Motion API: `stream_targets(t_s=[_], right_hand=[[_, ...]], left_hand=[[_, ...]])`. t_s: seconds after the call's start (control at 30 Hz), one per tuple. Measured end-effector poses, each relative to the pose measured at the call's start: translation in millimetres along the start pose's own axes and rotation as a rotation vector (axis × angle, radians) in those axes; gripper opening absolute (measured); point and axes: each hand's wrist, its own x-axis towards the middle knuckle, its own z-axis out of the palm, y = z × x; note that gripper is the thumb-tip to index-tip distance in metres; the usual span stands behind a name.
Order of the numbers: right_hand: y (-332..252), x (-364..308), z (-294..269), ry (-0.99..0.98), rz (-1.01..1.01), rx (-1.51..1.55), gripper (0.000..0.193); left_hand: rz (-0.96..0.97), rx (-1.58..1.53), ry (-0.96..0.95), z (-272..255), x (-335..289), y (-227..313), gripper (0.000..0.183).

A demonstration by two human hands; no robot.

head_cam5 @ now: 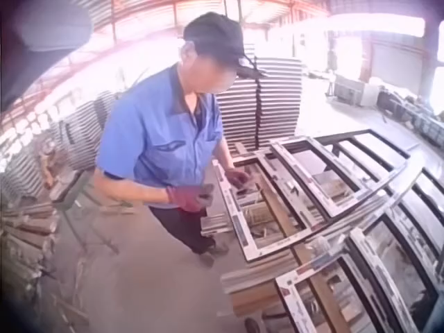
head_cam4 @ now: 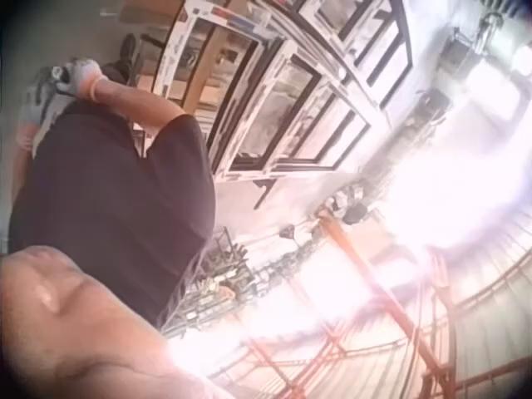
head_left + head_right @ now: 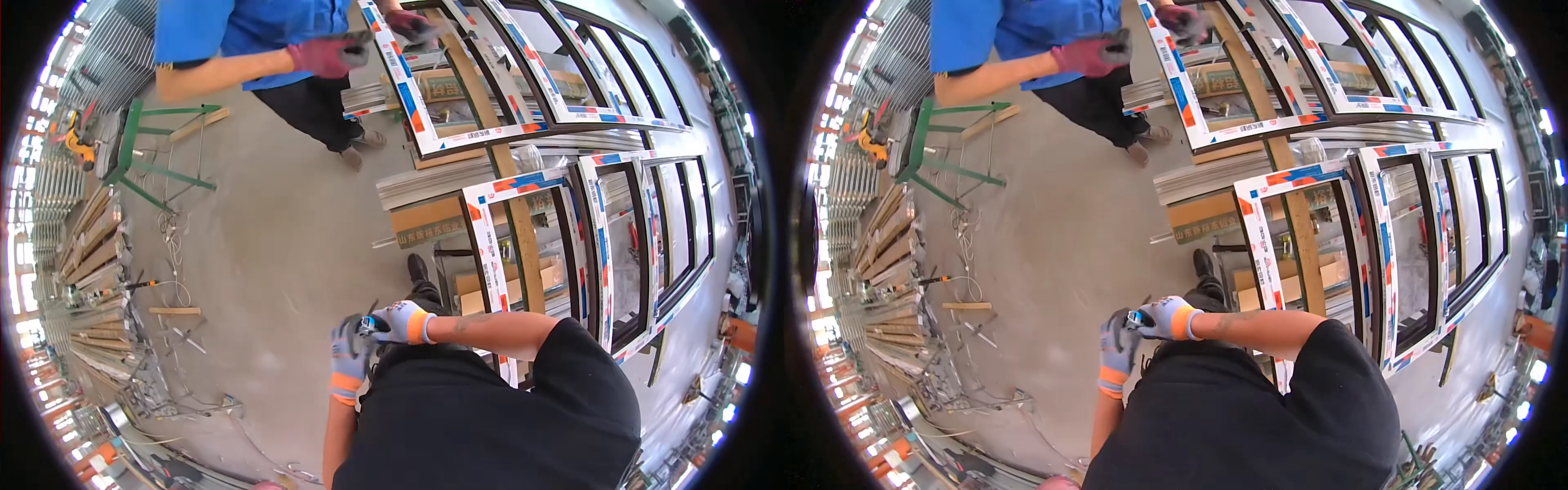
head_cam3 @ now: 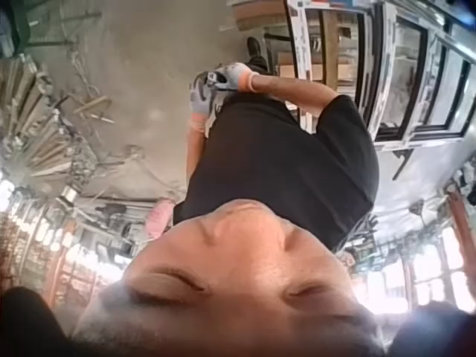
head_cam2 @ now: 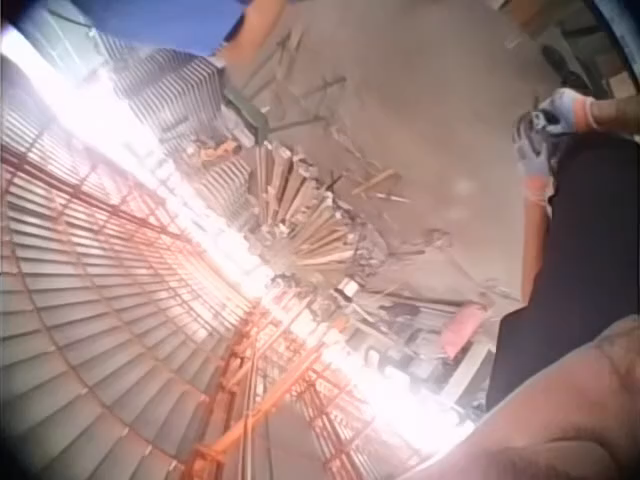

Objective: The recorder and a coworker collaborate to assemble, align, and measure window frames on a fabrication floor.

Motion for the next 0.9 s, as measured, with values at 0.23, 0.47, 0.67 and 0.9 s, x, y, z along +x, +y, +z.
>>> stream_targets(t_s=[0.23, 0.47, 0.67, 0.9], right_hand=[[53, 10, -13, -0.090, 0.236, 0.722, 0.046], [69, 12, -26, -0.143, 0.183, 0.829, 0.036], [74, 8, -42, 0.176, 0.033, 0.429, 0.040], [95, 6, -63, 0.075, 0.033, 0.443, 0.033]], left_hand=[[0.005, 0.368, -0.382, 32, 76, 64, 0.080], [0.041, 0.382, -0.391, 32, 88, 57, 0.088], [-0.035, 0.327, -0.460, 45, 94, 57, 0.087], [-0.054, 0.267, -0.483, 69, 101, 59, 0.085]])
